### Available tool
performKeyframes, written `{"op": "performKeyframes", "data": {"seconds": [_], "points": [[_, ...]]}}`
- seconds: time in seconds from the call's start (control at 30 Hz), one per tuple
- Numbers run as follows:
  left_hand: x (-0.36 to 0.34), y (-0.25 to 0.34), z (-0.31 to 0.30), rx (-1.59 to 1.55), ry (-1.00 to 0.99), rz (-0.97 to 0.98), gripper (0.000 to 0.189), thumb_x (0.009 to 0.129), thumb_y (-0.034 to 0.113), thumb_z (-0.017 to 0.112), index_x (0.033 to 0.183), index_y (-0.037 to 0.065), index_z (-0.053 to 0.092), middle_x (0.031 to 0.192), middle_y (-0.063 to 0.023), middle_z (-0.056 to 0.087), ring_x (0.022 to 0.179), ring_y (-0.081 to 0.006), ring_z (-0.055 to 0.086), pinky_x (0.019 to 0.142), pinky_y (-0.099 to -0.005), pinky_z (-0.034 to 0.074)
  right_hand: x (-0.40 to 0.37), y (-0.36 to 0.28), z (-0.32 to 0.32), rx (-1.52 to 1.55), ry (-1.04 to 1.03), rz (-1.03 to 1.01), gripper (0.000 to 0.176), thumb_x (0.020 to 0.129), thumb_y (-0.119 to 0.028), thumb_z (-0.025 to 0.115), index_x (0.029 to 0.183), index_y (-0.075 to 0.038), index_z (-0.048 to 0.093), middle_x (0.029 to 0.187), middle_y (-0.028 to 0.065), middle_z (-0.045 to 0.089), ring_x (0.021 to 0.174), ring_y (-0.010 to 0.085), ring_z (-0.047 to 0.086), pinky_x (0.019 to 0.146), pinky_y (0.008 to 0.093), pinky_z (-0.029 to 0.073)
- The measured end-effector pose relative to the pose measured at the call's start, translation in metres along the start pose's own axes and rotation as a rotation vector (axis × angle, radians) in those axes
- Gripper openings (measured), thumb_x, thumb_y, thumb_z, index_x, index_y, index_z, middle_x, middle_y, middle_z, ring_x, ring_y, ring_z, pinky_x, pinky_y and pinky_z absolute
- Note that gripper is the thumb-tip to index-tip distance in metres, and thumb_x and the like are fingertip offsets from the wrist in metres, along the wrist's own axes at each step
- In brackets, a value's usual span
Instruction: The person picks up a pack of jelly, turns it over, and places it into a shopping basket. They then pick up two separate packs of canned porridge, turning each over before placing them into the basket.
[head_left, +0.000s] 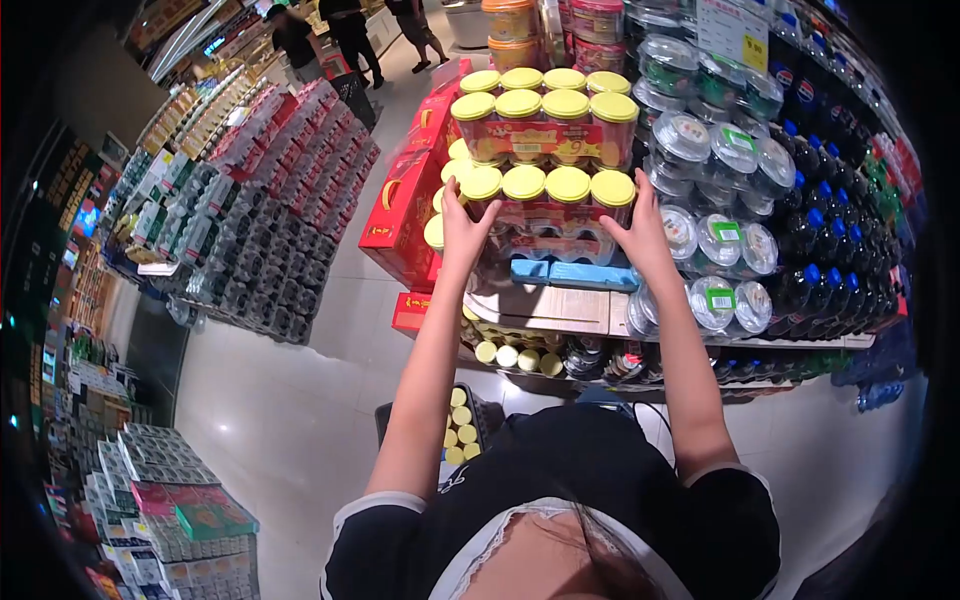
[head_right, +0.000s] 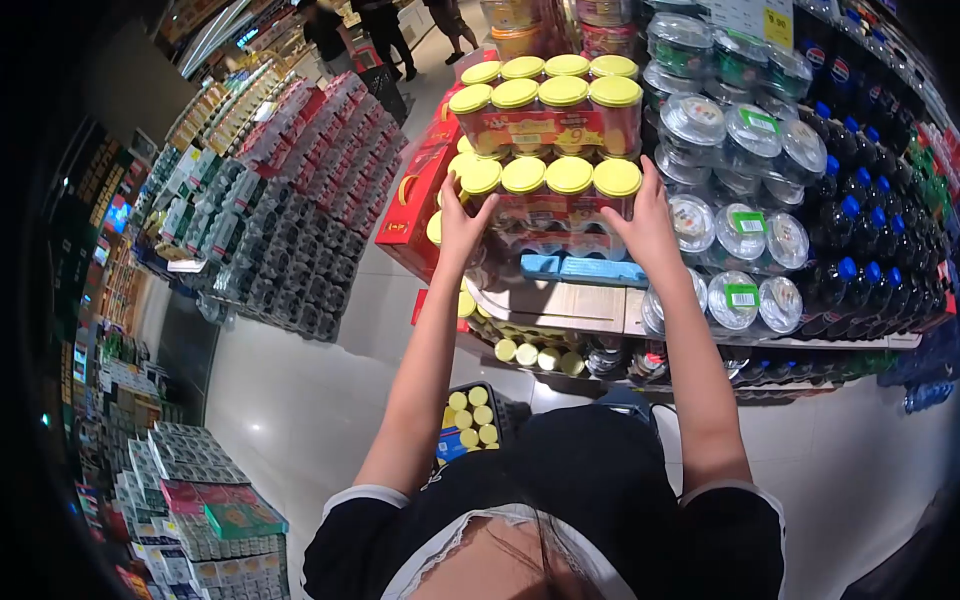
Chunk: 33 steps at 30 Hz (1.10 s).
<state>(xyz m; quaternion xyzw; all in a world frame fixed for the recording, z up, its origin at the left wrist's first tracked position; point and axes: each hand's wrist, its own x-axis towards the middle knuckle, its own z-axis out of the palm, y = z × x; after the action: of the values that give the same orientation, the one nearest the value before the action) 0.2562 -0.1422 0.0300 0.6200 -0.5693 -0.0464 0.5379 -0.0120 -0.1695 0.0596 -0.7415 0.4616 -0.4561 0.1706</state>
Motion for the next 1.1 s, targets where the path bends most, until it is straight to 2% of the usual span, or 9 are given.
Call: {"op": "performKeyframes", "data": {"seconds": [0.13,0.17,0.27,0.37,0.47,0.6,0.67,0.93,1.1], "points": [[0.01,-0.008,-0.009,0.131,-0.279,0.14,0.094,0.061,0.022,0.077,0.128,-0.013,0.02,0.128,-0.0285,0.032,0.121,-0.0364,0.033,0.099,-0.037,0.03,0.0,0.021,0.019,0.157,-0.096,0.144,0.08,0.07,-0.018,0.07,0.129,-0.002,0.019,0.124,0.0237,0.042,0.112,0.0378,0.044,0.091,0.0394,0.038],[0.01,-0.009,-0.008,0.236,-0.207,0.239,0.09,0.059,0.017,0.078,0.126,-0.01,0.024,0.12,-0.0272,0.042,0.114,-0.035,0.042,0.095,-0.0361,0.035,0.001,0.024,0.022,0.182,-0.086,0.146,0.08,0.07,-0.02,0.07,0.128,-0.002,0.019,0.12,0.0232,0.046,0.109,0.0373,0.047,0.089,0.0392,0.04],[0.02,-0.008,-0.011,0.16,-0.243,-0.049,0.081,0.061,0.015,0.078,0.124,-0.001,0.031,0.107,-0.0215,0.055,0.102,-0.026,0.055,0.084,-0.034,0.045,-0.001,0.026,0.026,0.199,-0.042,0.149,0.075,0.069,-0.02,0.071,0.124,-0.002,0.024,0.108,0.0212,0.054,0.102,0.0352,0.053,0.084,0.0384,0.043],[0.011,0.012,-0.026,0.093,-0.15,0.037,0.071,0.06,0.01,0.077,0.12,0.001,0.039,0.099,-0.0172,0.06,0.097,-0.0218,0.059,0.079,-0.0303,0.047,-0.013,0.021,0.015,0.217,0.038,0.049,0.065,0.069,-0.014,0.071,0.12,-0.001,0.032,0.105,0.0197,0.056,0.099,0.0347,0.054,0.082,0.0378,0.043],[0.003,0.058,-0.056,-0.238,-0.07,0.105,0.069,0.059,0.007,0.077,0.119,0.0,0.042,0.111,-0.0109,0.055,0.103,-0.0186,0.053,0.085,-0.0303,0.044,-0.024,-0.004,-0.016,0.328,0.06,0.077,0.07,0.064,-0.022,0.076,0.117,-0.001,0.037,0.106,0.0158,0.055,0.099,0.0268,0.055,0.084,0.0353,0.042],[-0.007,0.114,-0.092,-0.794,0.023,0.233,0.088,0.063,0.036,0.076,0.13,0.004,0.028,0.116,-0.0106,0.048,0.104,-0.0182,0.049,0.091,-0.0324,0.04,-0.026,-0.045,-0.045,0.719,0.147,-0.269,0.081,0.064,-0.046,0.073,0.12,-0.001,0.037,0.114,0.0099,0.045,0.104,0.0201,0.048,0.091,0.0316,0.037],[-0.015,0.128,-0.105,-0.823,-0.09,0.198,0.097,0.066,0.053,0.068,0.134,0.002,0.022,0.122,-0.0142,0.043,0.111,-0.0222,0.046,0.093,-0.0342,0.039,-0.028,-0.096,-0.06,1.01,0.077,-0.239,0.084,0.065,-0.048,0.071,0.123,0.0,0.036,0.115,0.011,0.043,0.105,0.0199,0.047,0.092,0.0316,0.036],[-0.059,0.124,-0.112,-0.752,-0.051,-0.208,0.076,0.076,0.042,0.061,0.128,-0.002,0.03,0.121,-0.0156,0.044,0.112,-0.0217,0.045,0.095,-0.0347,0.036,-0.04,-0.091,-0.06,0.968,-0.079,0.058,0.061,0.077,-0.032,0.063,0.123,-0.001,0.037,0.111,0.0099,0.049,0.105,0.0163,0.046,0.093,0.0295,0.034],[-0.061,0.128,-0.11,-0.769,-0.044,-0.191,0.072,0.077,0.042,0.059,0.127,-0.002,0.032,0.12,-0.0154,0.045,0.11,-0.021,0.046,0.094,-0.0341,0.038,-0.04,-0.091,-0.064,0.97,-0.09,0.064,0.062,0.077,-0.033,0.063,0.123,-0.001,0.037,0.111,0.0098,0.048,0.105,0.0161,0.046,0.093,0.0293,0.033]]}}
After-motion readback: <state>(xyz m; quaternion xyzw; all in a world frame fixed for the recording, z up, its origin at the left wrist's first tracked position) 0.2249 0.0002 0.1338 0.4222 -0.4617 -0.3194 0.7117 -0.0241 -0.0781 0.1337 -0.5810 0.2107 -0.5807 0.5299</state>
